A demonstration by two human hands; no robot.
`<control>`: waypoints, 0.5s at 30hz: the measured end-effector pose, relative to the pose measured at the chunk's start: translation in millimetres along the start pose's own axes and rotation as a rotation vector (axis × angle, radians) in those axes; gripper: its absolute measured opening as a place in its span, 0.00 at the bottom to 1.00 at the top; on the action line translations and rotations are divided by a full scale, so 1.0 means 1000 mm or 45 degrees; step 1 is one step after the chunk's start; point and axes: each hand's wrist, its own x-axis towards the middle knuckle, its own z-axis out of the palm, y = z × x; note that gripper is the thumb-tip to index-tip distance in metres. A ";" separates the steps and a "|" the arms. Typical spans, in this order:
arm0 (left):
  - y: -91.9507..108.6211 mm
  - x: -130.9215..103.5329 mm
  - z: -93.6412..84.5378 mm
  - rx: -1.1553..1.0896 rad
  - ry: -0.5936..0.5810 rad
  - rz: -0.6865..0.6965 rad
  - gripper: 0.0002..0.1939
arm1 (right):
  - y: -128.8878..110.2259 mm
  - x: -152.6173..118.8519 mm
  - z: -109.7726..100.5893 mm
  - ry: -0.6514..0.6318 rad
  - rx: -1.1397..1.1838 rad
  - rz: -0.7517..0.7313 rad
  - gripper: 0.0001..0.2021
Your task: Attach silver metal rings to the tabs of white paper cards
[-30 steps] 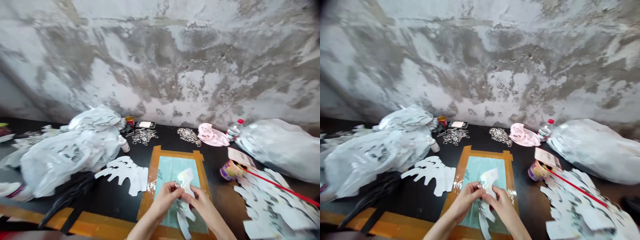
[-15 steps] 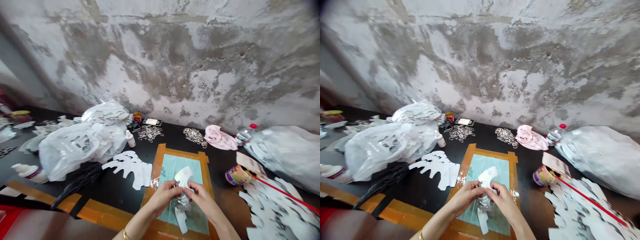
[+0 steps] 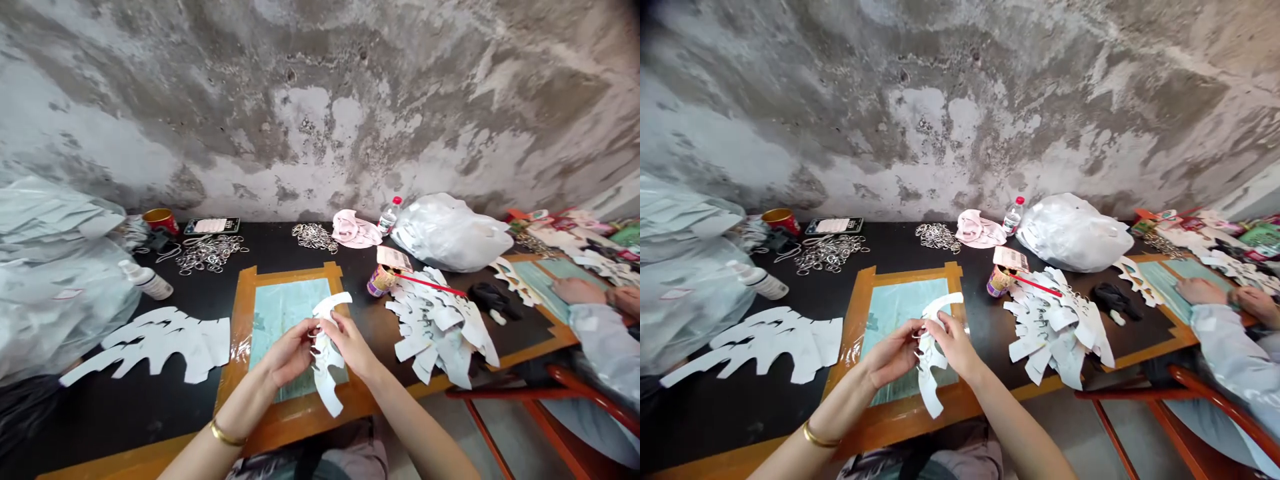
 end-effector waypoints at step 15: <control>0.008 -0.006 0.011 0.281 0.074 0.412 0.20 | -0.024 -0.004 -0.006 0.110 -0.167 -0.264 0.20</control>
